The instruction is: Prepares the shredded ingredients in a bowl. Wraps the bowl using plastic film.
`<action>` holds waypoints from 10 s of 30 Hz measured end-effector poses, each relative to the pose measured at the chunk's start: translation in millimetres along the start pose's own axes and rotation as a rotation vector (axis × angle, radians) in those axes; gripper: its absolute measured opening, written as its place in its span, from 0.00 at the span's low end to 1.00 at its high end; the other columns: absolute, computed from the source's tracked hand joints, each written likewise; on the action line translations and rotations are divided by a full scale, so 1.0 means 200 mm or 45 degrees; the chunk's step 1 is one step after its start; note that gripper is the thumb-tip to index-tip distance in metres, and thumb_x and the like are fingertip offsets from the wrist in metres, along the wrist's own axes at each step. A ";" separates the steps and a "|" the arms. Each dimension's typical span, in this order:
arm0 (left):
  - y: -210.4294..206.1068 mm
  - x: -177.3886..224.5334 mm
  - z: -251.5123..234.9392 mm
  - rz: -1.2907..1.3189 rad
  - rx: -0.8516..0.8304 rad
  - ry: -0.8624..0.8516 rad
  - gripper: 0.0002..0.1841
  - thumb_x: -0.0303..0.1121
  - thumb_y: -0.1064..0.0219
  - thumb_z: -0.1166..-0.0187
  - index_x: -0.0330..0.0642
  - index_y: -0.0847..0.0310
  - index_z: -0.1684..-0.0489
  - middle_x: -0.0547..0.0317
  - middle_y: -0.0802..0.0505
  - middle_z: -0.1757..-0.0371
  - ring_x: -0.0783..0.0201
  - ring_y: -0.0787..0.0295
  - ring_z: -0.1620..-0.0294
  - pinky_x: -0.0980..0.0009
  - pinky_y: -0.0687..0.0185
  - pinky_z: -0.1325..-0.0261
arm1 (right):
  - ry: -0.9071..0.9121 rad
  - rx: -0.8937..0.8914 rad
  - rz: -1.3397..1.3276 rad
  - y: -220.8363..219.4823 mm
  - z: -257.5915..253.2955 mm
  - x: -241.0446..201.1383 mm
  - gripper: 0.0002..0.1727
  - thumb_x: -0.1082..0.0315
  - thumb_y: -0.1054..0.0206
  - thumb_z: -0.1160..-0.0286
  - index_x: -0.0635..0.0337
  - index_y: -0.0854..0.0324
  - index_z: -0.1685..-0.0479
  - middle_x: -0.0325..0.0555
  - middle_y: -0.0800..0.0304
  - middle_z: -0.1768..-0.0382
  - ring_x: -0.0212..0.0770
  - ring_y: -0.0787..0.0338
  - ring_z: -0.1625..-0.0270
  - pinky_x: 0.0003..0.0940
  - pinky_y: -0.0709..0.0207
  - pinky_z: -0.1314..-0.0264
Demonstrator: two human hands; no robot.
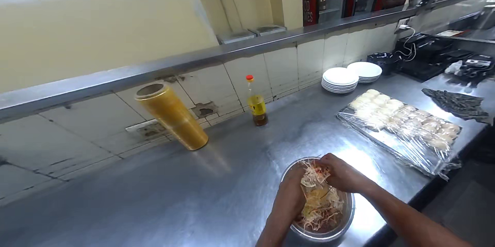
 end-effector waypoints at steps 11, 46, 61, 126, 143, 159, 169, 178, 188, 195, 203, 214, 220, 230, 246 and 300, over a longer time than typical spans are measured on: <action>-0.07 -0.05 0.01 0.106 -0.179 -0.054 0.25 0.31 0.40 0.15 0.28 0.29 0.21 0.37 0.19 0.22 0.46 0.27 0.17 0.49 0.42 0.11 | -0.173 -0.020 -0.308 -0.15 0.03 0.11 0.28 0.69 0.29 0.27 0.63 0.24 0.25 0.58 0.14 0.36 0.49 0.13 0.35 0.49 0.22 0.28; -0.22 -0.28 -0.06 0.105 -0.553 0.053 0.52 0.22 0.25 0.34 0.44 0.54 0.05 0.36 0.42 0.08 0.41 0.43 0.09 0.46 0.38 0.13 | -0.016 -0.158 -0.193 -0.18 0.03 0.15 0.20 0.73 0.33 0.27 0.62 0.16 0.35 0.57 0.15 0.34 0.50 0.16 0.32 0.51 0.26 0.26; -0.14 -0.14 -0.13 0.169 -0.188 0.177 0.23 0.31 0.39 0.15 0.33 0.27 0.22 0.40 0.17 0.24 0.51 0.23 0.21 0.55 0.33 0.16 | -0.100 -0.173 -0.120 -0.17 -0.05 0.17 0.31 0.71 0.33 0.26 0.63 0.28 0.20 0.65 0.26 0.23 0.59 0.25 0.21 0.59 0.32 0.19; -0.01 -0.03 -0.07 0.132 -0.114 0.018 0.18 0.31 0.44 0.12 0.36 0.19 0.31 0.42 0.13 0.33 0.52 0.16 0.31 0.58 0.25 0.25 | -0.063 -0.070 -0.117 0.04 0.08 0.01 0.28 0.78 0.32 0.30 0.59 0.22 0.26 0.55 0.19 0.30 0.51 0.17 0.30 0.51 0.25 0.27; -0.40 -0.34 -0.21 0.117 -0.435 0.319 0.45 0.32 0.28 0.27 0.40 0.50 0.07 0.32 0.28 0.17 0.40 0.29 0.17 0.45 0.34 0.16 | -0.254 -0.237 -0.080 -0.46 -0.10 0.31 0.51 0.69 0.20 0.38 0.59 0.43 0.09 0.73 0.41 0.15 0.68 0.30 0.19 0.62 0.33 0.20; -0.03 -0.18 -0.04 0.196 -0.282 0.173 0.23 0.24 0.45 0.19 0.43 0.23 0.25 0.45 0.19 0.23 0.53 0.15 0.32 0.55 0.21 0.28 | -0.026 0.038 -0.187 -0.12 0.01 0.09 0.17 0.73 0.37 0.23 0.58 0.13 0.38 0.52 0.14 0.36 0.45 0.15 0.33 0.44 0.24 0.27; -0.40 -0.40 -0.25 0.142 -0.374 0.374 0.46 0.32 0.26 0.30 0.35 0.48 0.09 0.33 0.32 0.14 0.42 0.34 0.13 0.48 0.37 0.13 | -0.179 -0.286 -0.058 -0.44 -0.30 0.31 0.43 0.66 0.23 0.33 0.59 0.36 0.13 0.68 0.31 0.20 0.65 0.28 0.19 0.64 0.35 0.20; -0.09 -0.19 -0.11 0.339 -0.280 0.097 0.26 0.33 0.38 0.17 0.35 0.31 0.19 0.40 0.20 0.23 0.53 0.23 0.21 0.55 0.31 0.17 | -0.025 -0.183 -0.100 -0.03 -0.03 -0.05 0.30 0.67 0.28 0.28 0.56 0.25 0.22 0.57 0.22 0.28 0.53 0.19 0.30 0.52 0.25 0.28; -0.26 -0.33 -0.09 0.037 -0.561 0.504 0.46 0.53 0.34 0.18 0.42 0.54 0.05 0.34 0.30 0.14 0.40 0.30 0.16 0.41 0.34 0.17 | -0.404 -0.456 0.147 -0.42 0.00 0.30 0.68 0.56 0.14 0.43 0.58 0.63 0.03 0.78 0.49 0.14 0.76 0.32 0.19 0.70 0.33 0.23; -0.33 -0.31 -0.16 0.320 -0.381 0.351 0.39 0.29 0.37 0.18 0.36 0.55 0.07 0.35 0.33 0.12 0.46 0.34 0.12 0.50 0.39 0.12 | -0.307 -0.151 -0.008 -0.38 -0.08 0.32 0.44 0.77 0.26 0.37 0.62 0.37 0.13 0.71 0.37 0.17 0.66 0.29 0.18 0.60 0.33 0.19; -0.06 -0.14 -0.13 0.267 -0.201 0.136 0.19 0.27 0.36 0.20 0.32 0.23 0.32 0.39 0.16 0.31 0.50 0.17 0.30 0.56 0.24 0.25 | -0.027 0.109 -0.148 0.01 0.04 0.07 0.16 0.75 0.29 0.31 0.62 0.14 0.43 0.54 0.15 0.41 0.48 0.15 0.38 0.45 0.22 0.33; -0.38 -0.37 -0.18 0.341 -0.408 0.409 0.39 0.32 0.33 0.22 0.38 0.46 0.10 0.32 0.35 0.13 0.41 0.35 0.14 0.46 0.35 0.16 | -0.410 -0.219 -0.095 -0.26 -0.11 0.37 0.45 0.65 0.24 0.31 0.53 0.40 0.10 0.65 0.29 0.20 0.64 0.26 0.20 0.65 0.33 0.21; -0.36 -0.35 -0.27 0.463 -0.205 0.329 0.39 0.34 0.28 0.25 0.32 0.42 0.12 0.34 0.25 0.18 0.47 0.29 0.16 0.52 0.36 0.14 | -0.173 -0.134 -0.145 -0.33 -0.20 0.31 0.38 0.70 0.27 0.32 0.62 0.31 0.17 0.64 0.28 0.20 0.59 0.27 0.18 0.58 0.36 0.17; 0.01 -0.02 -0.10 0.330 0.069 0.035 0.19 0.35 0.37 0.16 0.31 0.20 0.33 0.43 0.15 0.32 0.54 0.19 0.28 0.58 0.27 0.21 | -0.132 0.120 -0.170 0.06 0.04 0.04 0.22 0.70 0.25 0.28 0.61 0.20 0.34 0.56 0.16 0.42 0.51 0.14 0.39 0.50 0.21 0.34; -0.49 -0.29 -0.10 -0.275 -0.554 0.303 0.57 0.30 0.20 0.36 0.47 0.58 0.03 0.29 0.48 0.08 0.28 0.47 0.10 0.38 0.37 0.16 | -0.469 -0.316 0.261 -0.56 -0.01 0.32 0.71 0.62 0.14 0.47 0.42 0.69 0.02 0.76 0.61 0.10 0.82 0.37 0.19 0.72 0.26 0.32; -0.44 -0.30 -0.17 0.002 -0.519 0.444 0.45 0.37 0.26 0.26 0.49 0.49 0.07 0.29 0.32 0.16 0.34 0.26 0.21 0.42 0.27 0.23 | -0.457 -0.349 0.072 -0.47 -0.03 0.34 0.60 0.63 0.19 0.35 0.61 0.61 0.05 0.80 0.54 0.13 0.77 0.35 0.18 0.66 0.35 0.20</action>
Point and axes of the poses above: each hand's wrist, its own z-axis away from the middle knuckle, its own y-axis out of the back of the hand, x = y × z, the point moved 5 cm from there along -z, towards the middle knuckle
